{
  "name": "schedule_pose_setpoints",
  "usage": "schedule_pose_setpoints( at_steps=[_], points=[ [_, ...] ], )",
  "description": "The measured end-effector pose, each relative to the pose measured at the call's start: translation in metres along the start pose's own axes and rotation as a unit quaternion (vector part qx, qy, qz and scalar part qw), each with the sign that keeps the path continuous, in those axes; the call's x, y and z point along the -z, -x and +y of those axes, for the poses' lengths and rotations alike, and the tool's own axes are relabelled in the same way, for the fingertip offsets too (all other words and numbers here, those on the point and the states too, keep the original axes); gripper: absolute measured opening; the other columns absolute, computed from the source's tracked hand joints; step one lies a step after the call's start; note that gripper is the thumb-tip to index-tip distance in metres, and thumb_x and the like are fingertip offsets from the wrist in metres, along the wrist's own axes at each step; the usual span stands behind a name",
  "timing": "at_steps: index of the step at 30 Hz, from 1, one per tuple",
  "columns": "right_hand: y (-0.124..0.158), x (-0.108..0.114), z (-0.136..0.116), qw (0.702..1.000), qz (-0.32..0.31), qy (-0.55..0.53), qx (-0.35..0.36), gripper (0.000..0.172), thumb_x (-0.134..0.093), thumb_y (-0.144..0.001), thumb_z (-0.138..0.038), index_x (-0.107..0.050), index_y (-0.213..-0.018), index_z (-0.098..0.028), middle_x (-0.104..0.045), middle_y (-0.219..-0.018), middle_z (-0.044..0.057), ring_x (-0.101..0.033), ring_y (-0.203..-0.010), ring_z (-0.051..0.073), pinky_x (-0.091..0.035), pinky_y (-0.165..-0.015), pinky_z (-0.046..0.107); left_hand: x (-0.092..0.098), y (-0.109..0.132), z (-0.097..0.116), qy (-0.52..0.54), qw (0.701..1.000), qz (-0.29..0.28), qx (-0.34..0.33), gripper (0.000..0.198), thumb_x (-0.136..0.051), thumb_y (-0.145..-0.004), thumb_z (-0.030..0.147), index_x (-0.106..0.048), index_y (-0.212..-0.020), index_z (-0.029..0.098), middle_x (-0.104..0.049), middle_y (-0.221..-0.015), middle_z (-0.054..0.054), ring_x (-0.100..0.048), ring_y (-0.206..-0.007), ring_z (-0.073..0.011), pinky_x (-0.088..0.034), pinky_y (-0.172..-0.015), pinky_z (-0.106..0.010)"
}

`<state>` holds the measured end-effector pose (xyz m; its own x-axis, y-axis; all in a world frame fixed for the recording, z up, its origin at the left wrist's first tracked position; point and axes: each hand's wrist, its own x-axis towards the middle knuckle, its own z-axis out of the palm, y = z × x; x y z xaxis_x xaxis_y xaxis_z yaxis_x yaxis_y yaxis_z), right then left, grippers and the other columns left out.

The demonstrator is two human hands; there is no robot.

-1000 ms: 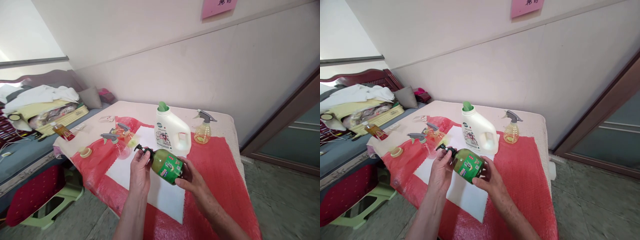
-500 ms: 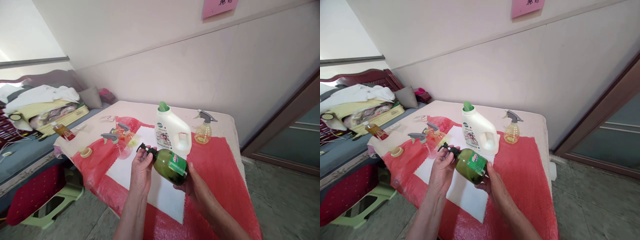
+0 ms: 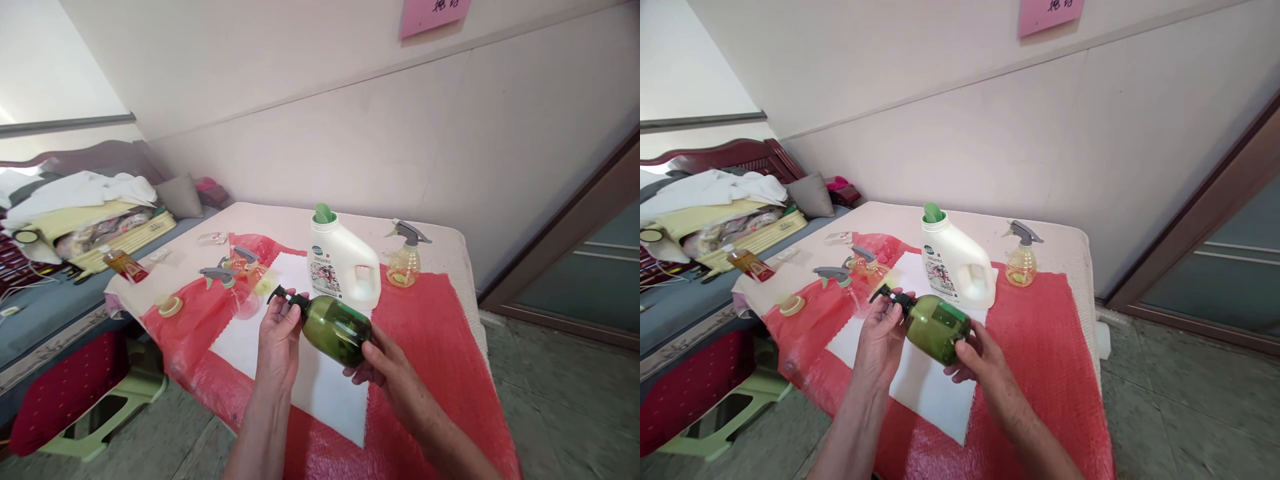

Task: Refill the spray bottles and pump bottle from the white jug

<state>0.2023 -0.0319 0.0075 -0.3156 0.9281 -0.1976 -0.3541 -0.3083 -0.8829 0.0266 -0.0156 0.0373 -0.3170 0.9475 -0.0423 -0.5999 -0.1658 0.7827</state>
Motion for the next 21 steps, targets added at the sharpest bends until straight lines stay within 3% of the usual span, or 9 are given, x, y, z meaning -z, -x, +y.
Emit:
schedule_pose_setpoints(
  at_steps=[3,6,10,14,18,21],
  points=[
    [-0.003,0.001,0.005,0.996,-0.009,-0.033,-0.082,0.063,-0.047,-0.079,-0.074,-0.063,-0.1,-0.016,-0.066,-0.07,0.004,-0.062,-0.051,0.013,-0.043,-0.047,0.024,-0.002,0.001,0.0,0.002,1.0,-0.015,0.006,0.036,-0.08,-0.069,0.023,-0.064,-0.101,0.022,-0.069,-0.104,-0.006,-0.062,-0.108,-0.0225,-0.043,-0.096,-0.036],
    [-0.003,-0.001,0.006,0.992,-0.009,-0.065,-0.112,0.062,-0.046,-0.08,-0.073,-0.063,-0.101,-0.017,-0.068,-0.075,0.006,-0.062,-0.052,0.013,-0.043,-0.046,0.023,-0.003,0.0,-0.001,0.015,1.0,-0.006,0.009,0.037,-0.081,-0.067,0.021,-0.064,-0.1,0.021,-0.068,-0.107,-0.006,-0.061,-0.11,-0.0218,-0.043,-0.097,-0.036],
    [-0.001,-0.003,0.0,0.998,0.021,-0.044,-0.025,0.051,-0.066,-0.076,-0.054,-0.057,-0.116,-0.023,-0.069,-0.092,0.004,-0.064,-0.072,0.016,-0.048,-0.057,0.024,0.001,-0.003,-0.004,-0.004,0.999,0.039,-0.003,0.038,-0.082,-0.066,0.021,-0.064,-0.1,0.02,-0.067,-0.106,-0.005,-0.063,-0.101,-0.0181,-0.044,-0.094,-0.035],
    [-0.005,0.0,0.001,0.996,0.019,0.028,0.078,0.071,-0.083,-0.062,-0.039,-0.048,-0.123,-0.032,-0.061,-0.121,0.005,-0.061,-0.099,0.022,-0.051,-0.074,0.031,0.004,-0.004,-0.006,-0.014,0.998,0.066,-0.014,0.036,-0.082,-0.066,0.024,-0.064,-0.097,0.018,-0.068,-0.101,-0.006,-0.064,-0.094,-0.0175,-0.046,-0.089,-0.034],
    [-0.008,0.003,0.008,0.988,0.014,0.08,0.13,0.082,-0.086,-0.057,-0.037,-0.042,-0.125,-0.037,-0.054,-0.132,0.005,-0.06,-0.101,0.023,-0.051,-0.08,0.037,0.001,-0.004,-0.004,0.003,0.998,0.052,-0.016,0.036,-0.082,-0.064,0.021,-0.064,-0.095,0.017,-0.068,-0.1,-0.006,-0.064,-0.098,-0.0191,-0.047,-0.09,-0.034],
    [-0.006,0.005,0.01,0.993,-0.01,0.066,0.101,0.071,-0.08,-0.065,-0.047,-0.045,-0.125,-0.031,-0.061,-0.12,0.007,-0.063,-0.091,0.022,-0.051,-0.076,0.036,0.0,-0.004,-0.003,0.011,0.999,0.051,-0.013,0.035,-0.082,-0.064,0.02,-0.065,-0.094,0.017,-0.068,-0.1,-0.006,-0.064,-0.098,-0.0196,-0.047,-0.089,-0.033]
  ],
)
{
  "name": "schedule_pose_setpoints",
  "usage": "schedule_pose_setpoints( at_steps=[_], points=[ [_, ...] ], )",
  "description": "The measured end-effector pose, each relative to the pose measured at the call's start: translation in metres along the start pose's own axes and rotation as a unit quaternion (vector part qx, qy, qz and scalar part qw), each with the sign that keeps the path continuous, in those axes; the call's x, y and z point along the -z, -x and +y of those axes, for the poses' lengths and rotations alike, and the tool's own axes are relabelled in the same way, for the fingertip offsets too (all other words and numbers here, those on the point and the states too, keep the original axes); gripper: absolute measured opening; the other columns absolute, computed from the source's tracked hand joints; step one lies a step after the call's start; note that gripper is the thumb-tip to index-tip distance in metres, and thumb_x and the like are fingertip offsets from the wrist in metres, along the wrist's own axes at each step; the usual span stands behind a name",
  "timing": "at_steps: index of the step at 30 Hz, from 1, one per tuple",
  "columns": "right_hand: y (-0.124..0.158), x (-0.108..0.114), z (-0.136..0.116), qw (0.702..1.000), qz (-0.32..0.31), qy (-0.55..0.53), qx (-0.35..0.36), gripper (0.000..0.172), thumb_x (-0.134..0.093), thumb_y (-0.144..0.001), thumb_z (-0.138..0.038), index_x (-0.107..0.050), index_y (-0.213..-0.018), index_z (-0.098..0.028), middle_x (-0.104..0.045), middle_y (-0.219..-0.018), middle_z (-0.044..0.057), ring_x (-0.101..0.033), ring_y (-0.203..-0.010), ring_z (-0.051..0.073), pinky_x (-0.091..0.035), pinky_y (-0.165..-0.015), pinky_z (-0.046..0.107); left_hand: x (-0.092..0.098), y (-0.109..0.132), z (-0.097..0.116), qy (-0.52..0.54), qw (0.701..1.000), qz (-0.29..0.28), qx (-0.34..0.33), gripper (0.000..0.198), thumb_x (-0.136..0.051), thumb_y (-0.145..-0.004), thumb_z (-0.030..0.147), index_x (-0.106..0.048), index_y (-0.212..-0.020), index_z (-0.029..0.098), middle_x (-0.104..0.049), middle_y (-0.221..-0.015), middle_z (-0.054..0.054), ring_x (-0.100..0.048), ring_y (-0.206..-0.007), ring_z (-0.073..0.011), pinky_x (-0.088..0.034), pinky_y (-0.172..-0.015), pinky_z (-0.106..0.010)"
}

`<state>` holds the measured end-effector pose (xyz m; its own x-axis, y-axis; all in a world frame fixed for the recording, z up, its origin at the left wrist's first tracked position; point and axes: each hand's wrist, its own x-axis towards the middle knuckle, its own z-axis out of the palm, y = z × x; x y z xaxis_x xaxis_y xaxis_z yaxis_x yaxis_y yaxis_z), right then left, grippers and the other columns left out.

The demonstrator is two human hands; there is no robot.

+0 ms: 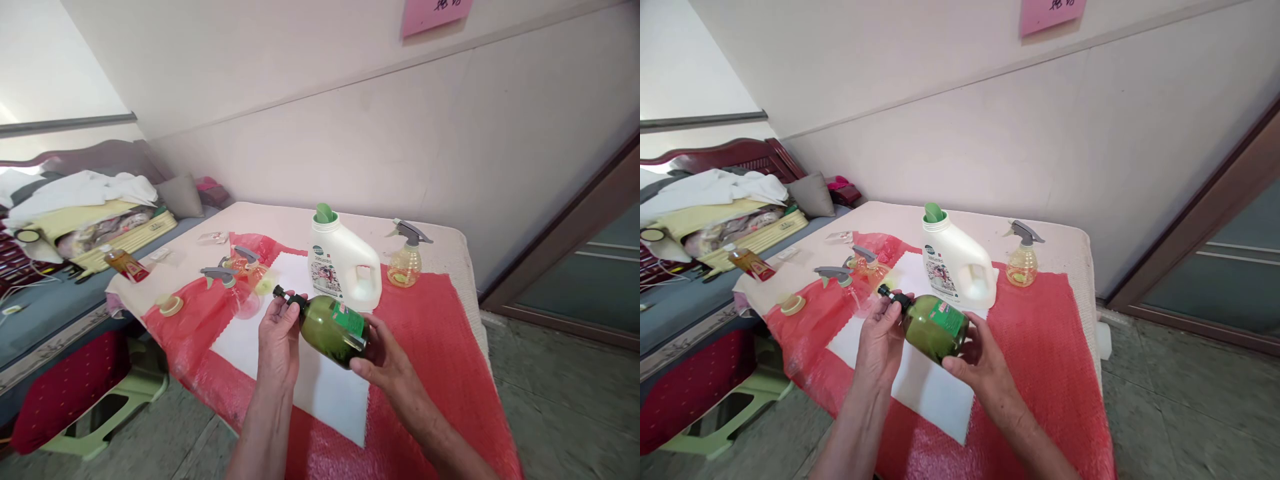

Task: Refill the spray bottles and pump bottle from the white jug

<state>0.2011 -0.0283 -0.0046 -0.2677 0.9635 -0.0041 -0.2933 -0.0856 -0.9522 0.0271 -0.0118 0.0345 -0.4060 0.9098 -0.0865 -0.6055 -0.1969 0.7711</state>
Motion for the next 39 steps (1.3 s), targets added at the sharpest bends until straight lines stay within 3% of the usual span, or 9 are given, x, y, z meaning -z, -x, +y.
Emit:
schedule_pose_setpoints(
  at_steps=[5,10,14,19,22,27,32,35,39],
  points=[
    [0.004,0.002,0.006,0.995,-0.013,-0.018,-0.098,0.058,-0.042,-0.086,-0.067,-0.059,-0.111,-0.017,-0.067,-0.078,0.007,-0.066,-0.068,0.021,-0.051,-0.065,0.037,0.0,0.002,0.001,0.0,1.0,-0.025,0.012,0.032,-0.081,-0.067,0.021,-0.065,-0.094,0.017,-0.07,-0.099,-0.007,-0.064,-0.1,-0.0198,-0.047,-0.09,-0.032],
    [0.003,-0.002,0.012,0.998,0.009,-0.032,-0.058,0.058,-0.047,-0.087,-0.063,-0.046,-0.133,-0.027,-0.049,-0.14,0.011,-0.053,-0.12,0.027,-0.05,-0.09,0.043,0.002,0.001,-0.002,0.003,1.0,0.005,0.01,0.033,-0.082,-0.066,0.021,-0.065,-0.094,0.017,-0.071,-0.096,-0.007,-0.066,-0.095,-0.0189,-0.048,-0.085,-0.031],
    [0.006,-0.008,0.01,0.999,0.011,0.043,0.001,0.095,-0.076,-0.069,-0.051,-0.02,-0.144,-0.034,-0.035,-0.149,0.011,-0.052,-0.119,0.026,-0.047,-0.095,0.045,0.003,0.0,-0.003,0.004,1.0,0.014,0.008,0.032,-0.081,-0.067,0.022,-0.064,-0.093,0.016,-0.071,-0.097,-0.008,-0.066,-0.091,-0.0177,-0.048,-0.083,-0.03],
    [0.007,-0.009,0.005,0.996,0.015,0.083,0.0,0.089,-0.081,-0.064,-0.047,-0.034,-0.137,-0.029,-0.056,-0.126,0.01,-0.062,-0.089,0.02,-0.051,-0.079,0.038,0.001,0.003,-0.001,0.013,1.0,0.001,0.01,0.033,-0.081,-0.067,0.021,-0.063,-0.094,0.017,-0.071,-0.098,-0.007,-0.066,-0.096,-0.0195,-0.047,-0.087,-0.032],
    [0.005,-0.007,0.003,0.996,-0.025,-0.029,-0.076,0.063,-0.065,-0.072,-0.065,-0.055,-0.116,-0.02,-0.068,-0.087,0.006,-0.064,-0.067,0.016,-0.05,-0.063,0.03,0.0,0.004,0.0,0.016,0.999,-0.021,0.019,0.034,-0.081,-0.067,0.021,-0.063,-0.096,0.018,-0.072,-0.097,-0.008,-0.066,-0.098,-0.0217,-0.047,-0.089,-0.035],
    [0.004,-0.009,0.004,0.961,-0.043,-0.16,-0.22,0.068,-0.042,-0.078,-0.078,-0.063,-0.094,-0.016,-0.065,-0.066,0.004,-0.059,-0.048,0.012,-0.043,-0.049,0.024,-0.002,0.005,-0.001,0.021,0.999,-0.03,0.027,0.035,-0.08,-0.067,0.019,-0.062,-0.097,0.018,-0.071,-0.097,-0.007,-0.066,-0.1,-0.022,-0.047,-0.09,-0.035],
    [0.003,-0.009,-0.001,0.993,-0.014,-0.066,-0.099,0.056,-0.065,-0.074,-0.06,-0.058,-0.113,-0.02,-0.068,-0.093,0.007,-0.064,-0.076,0.018,-0.049,-0.061,0.028,0.001,0.003,-0.001,-0.007,0.999,-0.019,0.039,0.038,-0.081,-0.068,0.024,-0.061,-0.1,0.018,-0.072,-0.1,-0.009,-0.067,-0.095,-0.0207,-0.047,-0.089,-0.035],
    [0.003,-0.008,0.001,0.995,0.021,0.094,-0.013,0.074,-0.079,-0.063,-0.043,-0.046,-0.128,-0.026,-0.061,-0.117,0.007,-0.06,-0.093,0.023,-0.051,-0.076,0.037,0.002,0.003,-0.002,-0.009,0.999,-0.003,0.038,0.036,-0.081,-0.067,0.022,-0.061,-0.097,0.017,-0.072,-0.101,-0.009,-0.067,-0.094,-0.0188,-0.047,-0.088,-0.033],
    [0.005,-0.009,0.006,0.976,0.05,0.21,0.016,0.086,-0.08,-0.061,-0.036,-0.036,-0.134,-0.028,-0.058,-0.12,0.009,-0.059,-0.09,0.023,-0.05,-0.082,0.043,0.003,0.002,0.0,-0.009,0.999,-0.015,0.038,0.033,-0.08,-0.068,0.022,-0.062,-0.095,0.017,-0.072,-0.101,-0.009,-0.067,-0.092,-0.0183,-0.048,-0.086,-0.032]
  ],
)
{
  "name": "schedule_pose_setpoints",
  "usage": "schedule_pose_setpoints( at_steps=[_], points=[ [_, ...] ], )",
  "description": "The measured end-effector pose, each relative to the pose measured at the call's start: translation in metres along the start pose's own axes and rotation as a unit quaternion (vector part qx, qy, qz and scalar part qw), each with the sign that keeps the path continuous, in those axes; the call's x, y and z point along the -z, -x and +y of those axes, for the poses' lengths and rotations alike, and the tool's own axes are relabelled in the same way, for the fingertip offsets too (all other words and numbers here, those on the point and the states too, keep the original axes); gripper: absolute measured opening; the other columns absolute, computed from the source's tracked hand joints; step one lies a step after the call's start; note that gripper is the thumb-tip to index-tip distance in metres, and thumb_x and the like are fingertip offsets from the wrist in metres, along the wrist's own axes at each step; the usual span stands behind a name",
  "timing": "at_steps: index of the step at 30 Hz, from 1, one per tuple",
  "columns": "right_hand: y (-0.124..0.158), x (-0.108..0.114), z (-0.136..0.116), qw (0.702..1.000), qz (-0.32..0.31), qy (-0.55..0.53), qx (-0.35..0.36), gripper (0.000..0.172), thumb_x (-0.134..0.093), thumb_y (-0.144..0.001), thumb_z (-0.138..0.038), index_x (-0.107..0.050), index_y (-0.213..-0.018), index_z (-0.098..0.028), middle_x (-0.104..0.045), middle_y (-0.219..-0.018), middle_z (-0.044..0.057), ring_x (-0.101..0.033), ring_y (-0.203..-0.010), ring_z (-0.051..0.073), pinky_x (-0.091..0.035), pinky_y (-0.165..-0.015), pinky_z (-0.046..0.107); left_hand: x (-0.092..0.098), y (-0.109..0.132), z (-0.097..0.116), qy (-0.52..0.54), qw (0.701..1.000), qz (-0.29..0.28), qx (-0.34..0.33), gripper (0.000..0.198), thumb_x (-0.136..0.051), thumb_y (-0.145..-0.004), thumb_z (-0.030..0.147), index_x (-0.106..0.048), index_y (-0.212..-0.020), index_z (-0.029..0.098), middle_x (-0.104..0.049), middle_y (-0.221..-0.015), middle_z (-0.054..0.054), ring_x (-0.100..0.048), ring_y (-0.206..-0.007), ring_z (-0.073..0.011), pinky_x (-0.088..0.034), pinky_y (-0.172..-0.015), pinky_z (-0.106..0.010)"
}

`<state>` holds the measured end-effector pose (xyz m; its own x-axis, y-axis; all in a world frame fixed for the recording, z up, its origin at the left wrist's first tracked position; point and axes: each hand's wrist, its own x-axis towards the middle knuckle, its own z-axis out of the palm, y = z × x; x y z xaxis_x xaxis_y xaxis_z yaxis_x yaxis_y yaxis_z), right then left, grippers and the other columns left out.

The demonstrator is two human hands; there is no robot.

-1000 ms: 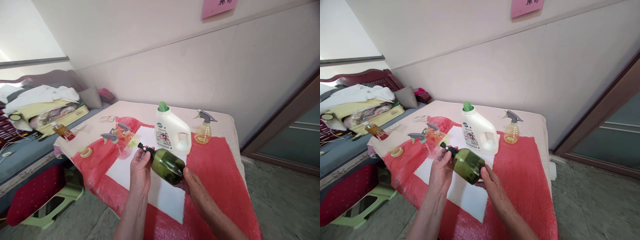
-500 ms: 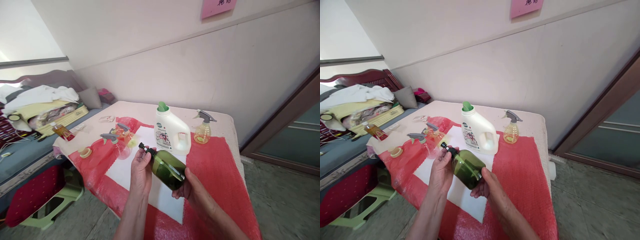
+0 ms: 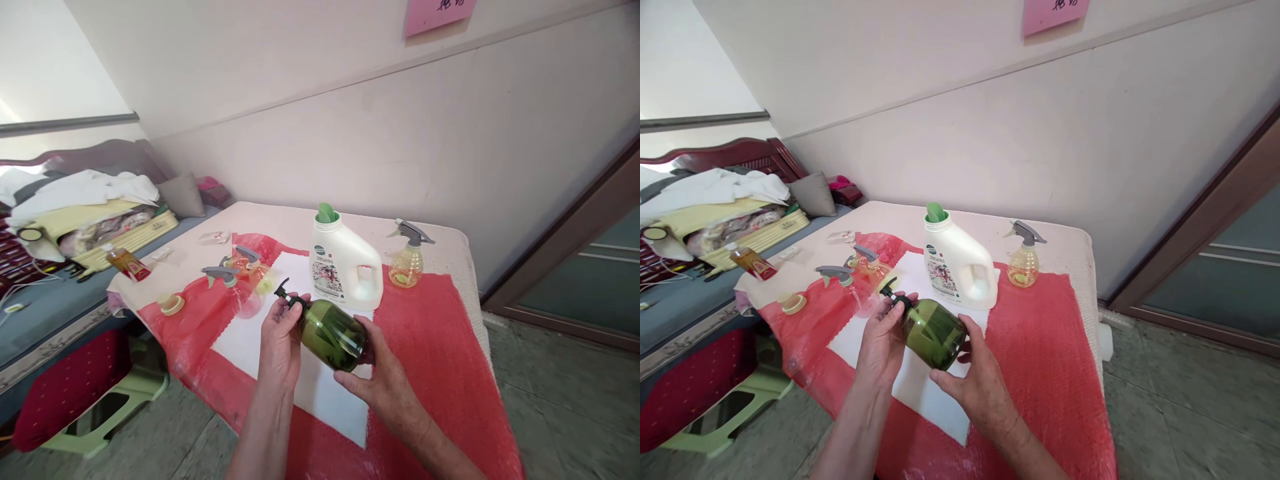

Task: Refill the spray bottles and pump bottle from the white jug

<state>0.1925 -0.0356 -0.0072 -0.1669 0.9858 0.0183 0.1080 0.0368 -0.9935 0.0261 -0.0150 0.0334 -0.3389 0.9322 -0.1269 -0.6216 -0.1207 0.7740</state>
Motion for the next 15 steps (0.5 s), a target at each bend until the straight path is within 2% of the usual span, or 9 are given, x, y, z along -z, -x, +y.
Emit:
schedule_pose_setpoints(
  at_steps=[4,8,10,12,15],
  points=[
    [0.002,0.002,-0.006,0.989,-0.07,-0.131,-0.016,0.072,-0.077,-0.065,-0.047,-0.044,-0.126,-0.026,-0.06,-0.113,0.008,-0.061,-0.089,0.022,-0.051,-0.071,0.035,0.0,0.001,0.004,0.001,1.0,-0.01,0.001,0.034,-0.08,-0.067,0.021,-0.063,-0.097,0.019,-0.073,-0.095,-0.008,-0.067,-0.09,-0.0181,-0.048,-0.085,-0.031],
    [0.006,0.003,-0.013,0.967,-0.131,-0.208,-0.063,0.057,-0.064,-0.074,-0.059,-0.053,-0.113,-0.019,-0.061,-0.074,0.0,-0.058,-0.057,0.014,-0.044,-0.055,0.029,0.0,0.003,0.007,-0.003,1.0,-0.021,0.007,0.035,-0.08,-0.067,0.021,-0.063,-0.098,0.019,-0.072,-0.089,-0.007,-0.067,-0.085,-0.0168,-0.049,-0.08,-0.029],
    [0.007,0.001,-0.013,0.959,-0.14,-0.233,-0.082,0.055,-0.059,-0.077,-0.061,-0.054,-0.111,-0.017,-0.056,-0.064,-0.003,-0.054,-0.05,0.011,-0.04,-0.053,0.027,-0.001,0.003,0.007,-0.005,1.0,-0.016,0.011,0.036,-0.08,-0.067,0.02,-0.064,-0.099,0.019,-0.072,-0.089,-0.006,-0.066,-0.084,-0.0164,-0.049,-0.078,-0.029],
    [0.006,-0.001,-0.012,0.955,-0.133,-0.247,-0.093,0.055,-0.06,-0.077,-0.059,-0.053,-0.112,-0.018,-0.058,-0.068,-0.001,-0.054,-0.052,0.012,-0.041,-0.053,0.028,-0.001,0.003,0.006,-0.004,1.0,-0.007,0.014,0.035,-0.08,-0.067,0.021,-0.064,-0.098,0.019,-0.072,-0.092,-0.007,-0.066,-0.086,-0.017,-0.049,-0.08,-0.029],
    [0.003,-0.003,-0.01,0.973,-0.084,-0.206,-0.066,0.059,-0.07,-0.071,-0.051,-0.047,-0.118,-0.023,-0.063,-0.096,0.004,-0.061,-0.069,0.016,-0.048,-0.061,0.031,-0.002,0.002,0.002,-0.003,1.0,0.002,0.016,0.032,-0.079,-0.069,0.024,-0.065,-0.098,0.018,-0.072,-0.101,-0.008,-0.066,-0.092,-0.0184,-0.049,-0.083,-0.03]
  ],
)
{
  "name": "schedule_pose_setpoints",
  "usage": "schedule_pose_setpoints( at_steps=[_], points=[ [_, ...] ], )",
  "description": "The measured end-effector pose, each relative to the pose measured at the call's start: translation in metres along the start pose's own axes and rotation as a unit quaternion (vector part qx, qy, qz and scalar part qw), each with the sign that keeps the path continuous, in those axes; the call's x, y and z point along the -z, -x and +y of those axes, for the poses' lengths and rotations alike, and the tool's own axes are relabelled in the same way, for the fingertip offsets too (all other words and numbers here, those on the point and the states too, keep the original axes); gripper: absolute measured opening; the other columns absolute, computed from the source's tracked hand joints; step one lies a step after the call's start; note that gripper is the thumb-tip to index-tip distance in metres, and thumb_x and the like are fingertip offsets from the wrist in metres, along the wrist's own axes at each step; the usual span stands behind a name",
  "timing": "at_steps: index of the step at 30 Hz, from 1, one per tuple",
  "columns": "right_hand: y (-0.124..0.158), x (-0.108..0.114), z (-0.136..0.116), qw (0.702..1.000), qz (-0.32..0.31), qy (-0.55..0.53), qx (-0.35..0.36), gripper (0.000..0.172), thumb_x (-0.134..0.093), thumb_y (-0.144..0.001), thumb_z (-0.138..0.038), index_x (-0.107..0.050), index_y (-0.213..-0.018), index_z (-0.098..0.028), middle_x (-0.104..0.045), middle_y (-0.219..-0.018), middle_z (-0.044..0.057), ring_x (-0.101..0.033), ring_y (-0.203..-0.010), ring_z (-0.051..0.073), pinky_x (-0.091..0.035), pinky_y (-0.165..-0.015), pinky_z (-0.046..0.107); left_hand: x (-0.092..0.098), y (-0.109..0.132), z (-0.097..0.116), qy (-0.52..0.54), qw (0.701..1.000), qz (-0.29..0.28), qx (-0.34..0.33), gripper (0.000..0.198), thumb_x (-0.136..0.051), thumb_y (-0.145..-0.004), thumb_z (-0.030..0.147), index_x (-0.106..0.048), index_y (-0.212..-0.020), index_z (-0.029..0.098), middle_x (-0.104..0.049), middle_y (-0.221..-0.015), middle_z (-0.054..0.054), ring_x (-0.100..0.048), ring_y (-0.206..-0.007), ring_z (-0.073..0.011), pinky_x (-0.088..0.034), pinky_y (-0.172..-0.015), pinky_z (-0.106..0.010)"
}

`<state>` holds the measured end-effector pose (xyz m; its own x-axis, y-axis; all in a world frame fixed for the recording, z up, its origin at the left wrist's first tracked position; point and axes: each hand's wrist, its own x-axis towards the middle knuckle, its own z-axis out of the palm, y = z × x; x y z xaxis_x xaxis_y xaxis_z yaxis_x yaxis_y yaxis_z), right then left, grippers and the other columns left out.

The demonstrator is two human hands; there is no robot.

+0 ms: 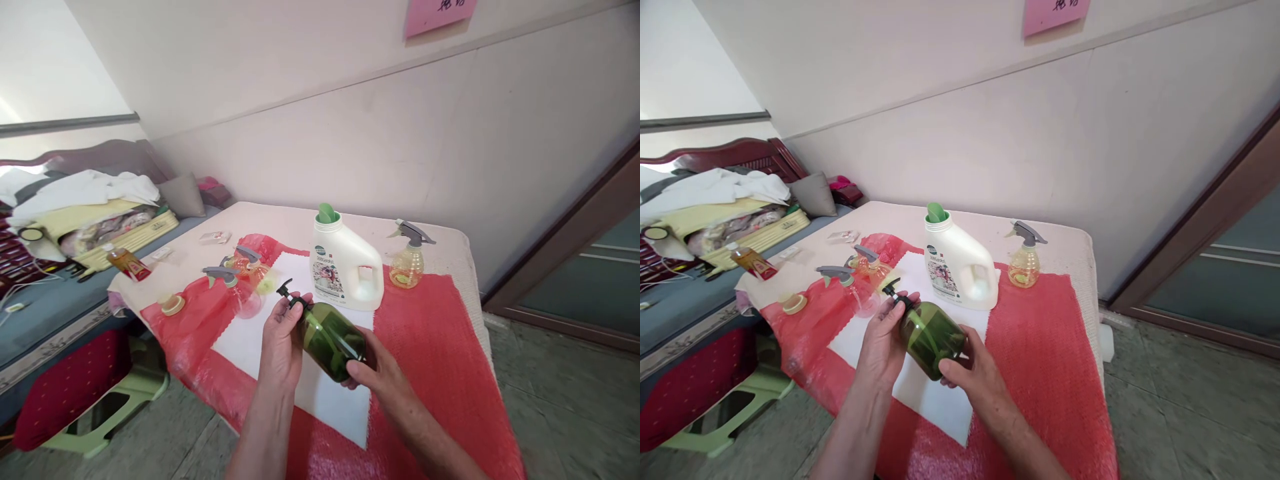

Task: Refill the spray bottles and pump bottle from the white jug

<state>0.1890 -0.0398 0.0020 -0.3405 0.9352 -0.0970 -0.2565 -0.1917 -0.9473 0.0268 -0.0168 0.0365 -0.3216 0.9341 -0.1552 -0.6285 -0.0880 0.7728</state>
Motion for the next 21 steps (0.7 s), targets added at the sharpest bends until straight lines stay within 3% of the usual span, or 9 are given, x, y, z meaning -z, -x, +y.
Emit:
schedule_pose_setpoints(
  at_steps=[2,5,9,12,15,18,21],
  points=[
    [-0.002,0.002,0.002,0.993,0.055,0.092,0.049,0.069,-0.076,-0.066,-0.041,-0.042,-0.124,-0.026,-0.059,-0.112,0.007,-0.061,-0.078,0.018,-0.052,-0.068,0.036,0.0,-0.001,-0.002,-0.006,1.0,0.001,0.006,0.03,-0.079,-0.071,0.026,-0.067,-0.097,0.018,-0.072,-0.102,-0.008,-0.066,-0.092,-0.0186,-0.048,-0.083,-0.03],
    [-0.003,0.007,0.008,0.945,0.115,0.274,0.138,0.079,-0.076,-0.066,-0.03,-0.034,-0.133,-0.028,-0.056,-0.118,0.009,-0.061,-0.082,0.021,-0.054,-0.074,0.042,0.0,-0.002,-0.004,-0.017,1.0,-0.007,0.017,0.03,-0.078,-0.071,0.03,-0.069,-0.095,0.016,-0.072,-0.098,-0.008,-0.067,-0.092,-0.0186,-0.048,-0.083,-0.03],
    [-0.001,0.01,0.015,0.864,0.126,0.407,0.269,0.076,-0.069,-0.074,-0.026,-0.028,-0.138,-0.03,-0.043,-0.137,0.015,-0.053,-0.118,0.032,-0.056,-0.082,0.046,-0.002,-0.001,-0.004,-0.021,0.999,-0.017,0.034,0.03,-0.079,-0.071,0.032,-0.07,-0.095,0.015,-0.072,-0.099,-0.008,-0.066,-0.092,-0.018,-0.047,-0.084,-0.029],
    [0.001,0.009,0.017,0.834,0.136,0.441,0.302,0.075,-0.067,-0.076,-0.027,-0.026,-0.139,-0.029,-0.04,-0.14,0.017,-0.045,-0.128,0.036,-0.055,-0.085,0.051,-0.002,0.0,-0.004,-0.017,0.999,-0.018,0.048,0.03,-0.08,-0.069,0.034,-0.071,-0.091,0.015,-0.073,-0.097,-0.008,-0.067,-0.09,-0.0183,-0.047,-0.084,-0.03],
    [0.001,0.008,0.015,0.865,0.117,0.421,0.246,0.08,-0.072,-0.07,-0.028,-0.029,-0.137,-0.03,-0.047,-0.133,0.015,-0.061,-0.101,0.03,-0.058,-0.073,0.045,-0.001,-0.001,-0.002,-0.019,0.999,-0.009,0.045,0.029,-0.082,-0.066,0.032,-0.071,-0.087,0.014,-0.074,-0.097,-0.01,-0.067,-0.09,-0.0197,-0.048,-0.085,-0.032],
    [0.002,0.008,0.011,0.905,0.09,0.384,0.159,0.084,-0.078,-0.063,-0.028,-0.032,-0.134,-0.029,-0.06,-0.113,0.009,-0.06,-0.068,0.018,-0.055,-0.062,0.039,0.001,-0.002,0.0,-0.028,0.999,0.001,0.034,0.03,-0.083,-0.063,0.028,-0.071,-0.085,0.013,-0.074,-0.098,-0.011,-0.067,-0.088,-0.0201,-0.049,-0.083,-0.032],
    [0.001,0.008,0.009,0.924,0.078,0.362,0.097,0.088,-0.079,-0.061,-0.029,-0.032,-0.135,-0.026,-0.064,-0.098,0.005,-0.059,-0.066,0.019,-0.054,-0.064,0.04,0.001,-0.002,0.002,-0.035,0.999,0.004,0.027,0.029,-0.084,-0.062,0.026,-0.071,-0.084,0.014,-0.074,-0.097,-0.011,-0.067,-0.085,-0.019,-0.049,-0.08,-0.031]
  ],
)
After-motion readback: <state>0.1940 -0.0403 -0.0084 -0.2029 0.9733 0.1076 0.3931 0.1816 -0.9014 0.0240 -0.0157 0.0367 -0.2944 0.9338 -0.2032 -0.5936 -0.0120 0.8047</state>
